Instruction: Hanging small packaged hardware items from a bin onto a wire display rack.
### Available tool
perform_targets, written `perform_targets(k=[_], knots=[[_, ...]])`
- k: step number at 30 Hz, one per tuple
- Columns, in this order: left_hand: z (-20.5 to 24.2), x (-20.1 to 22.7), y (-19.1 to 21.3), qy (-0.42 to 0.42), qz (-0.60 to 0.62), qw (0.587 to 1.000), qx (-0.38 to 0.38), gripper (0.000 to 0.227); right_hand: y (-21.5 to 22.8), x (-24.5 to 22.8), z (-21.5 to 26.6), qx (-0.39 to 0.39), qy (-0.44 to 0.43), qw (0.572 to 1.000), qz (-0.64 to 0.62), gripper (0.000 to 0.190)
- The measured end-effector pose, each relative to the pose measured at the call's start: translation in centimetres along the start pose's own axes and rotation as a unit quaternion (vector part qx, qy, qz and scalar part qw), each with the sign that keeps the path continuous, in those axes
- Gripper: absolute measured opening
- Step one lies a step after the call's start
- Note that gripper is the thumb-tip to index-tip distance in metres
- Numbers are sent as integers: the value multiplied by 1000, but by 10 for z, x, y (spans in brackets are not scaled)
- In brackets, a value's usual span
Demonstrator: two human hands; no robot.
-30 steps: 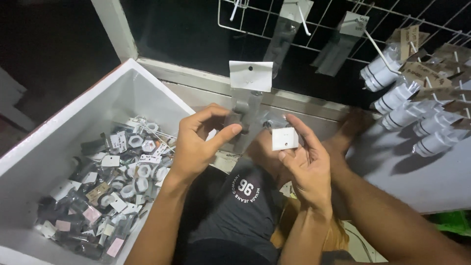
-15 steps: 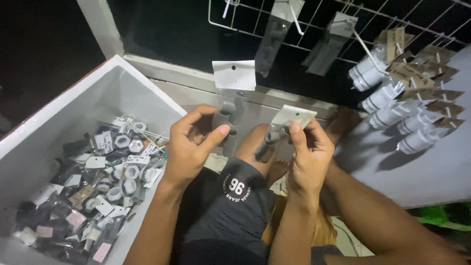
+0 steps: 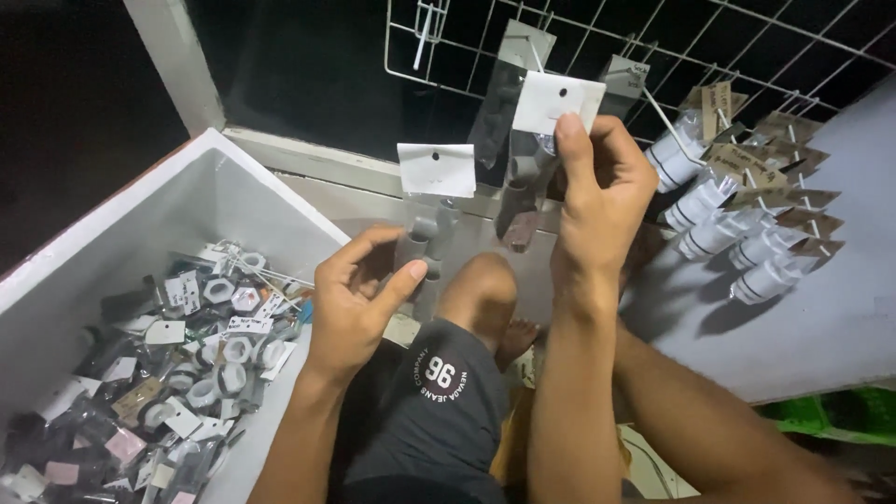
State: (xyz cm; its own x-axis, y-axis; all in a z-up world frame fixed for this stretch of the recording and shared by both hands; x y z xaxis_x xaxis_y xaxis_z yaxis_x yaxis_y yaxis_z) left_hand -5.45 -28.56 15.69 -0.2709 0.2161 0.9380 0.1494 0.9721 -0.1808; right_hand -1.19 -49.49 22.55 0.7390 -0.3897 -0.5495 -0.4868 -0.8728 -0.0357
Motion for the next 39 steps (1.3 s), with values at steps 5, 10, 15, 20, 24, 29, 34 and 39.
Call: perform_targets(k=[5, 10, 15, 20, 24, 29, 34, 39], knots=[[-4, 7, -5, -14, 8, 1000, 0, 19, -2, 6, -1, -6, -15, 1000, 3, 23], [-6, 5, -10, -27, 14, 1000, -2, 20, -2, 9, 4, -3, -36, 999, 0, 23], [-11, 3, -18, -36, 3, 999, -12, 19, -9, 20, -5, -4, -12, 999, 35, 24], [-29, 5, -37, -62, 8, 998, -28, 23, -9, 25, -8, 13, 65, 995, 71, 7], [-35, 9, -50, -82, 2, 996, -27, 26, 1, 9, 0, 49, 91, 994, 31, 18], [-36, 6, -54, -84, 0, 996, -26, 27, 3, -10, -2, -1, 86, 996, 1, 25], [-37, 2, -52, -86, -15, 995, -37, 32, 9, -16, 4, -27, 90, 996, -2, 19], [-36, 17, -53, -96, 29, 995, -19, 24, 10, -19, 19, -81, 29, 995, -45, 11]])
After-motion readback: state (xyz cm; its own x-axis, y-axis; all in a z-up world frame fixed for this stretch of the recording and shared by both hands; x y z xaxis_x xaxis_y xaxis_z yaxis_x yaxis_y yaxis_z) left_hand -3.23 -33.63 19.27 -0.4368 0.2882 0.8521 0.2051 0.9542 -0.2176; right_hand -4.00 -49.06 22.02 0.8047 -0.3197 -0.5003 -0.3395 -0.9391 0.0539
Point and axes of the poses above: each hand's wrist, its own z-axis away from the middle knuckle, its own y-axis out of the back of the hand, x = y × z, the point moved 2 cm from there along -z, towards the middle knuckle, and after that the axes turned 11 degrees about y, right-handed, at the moved point
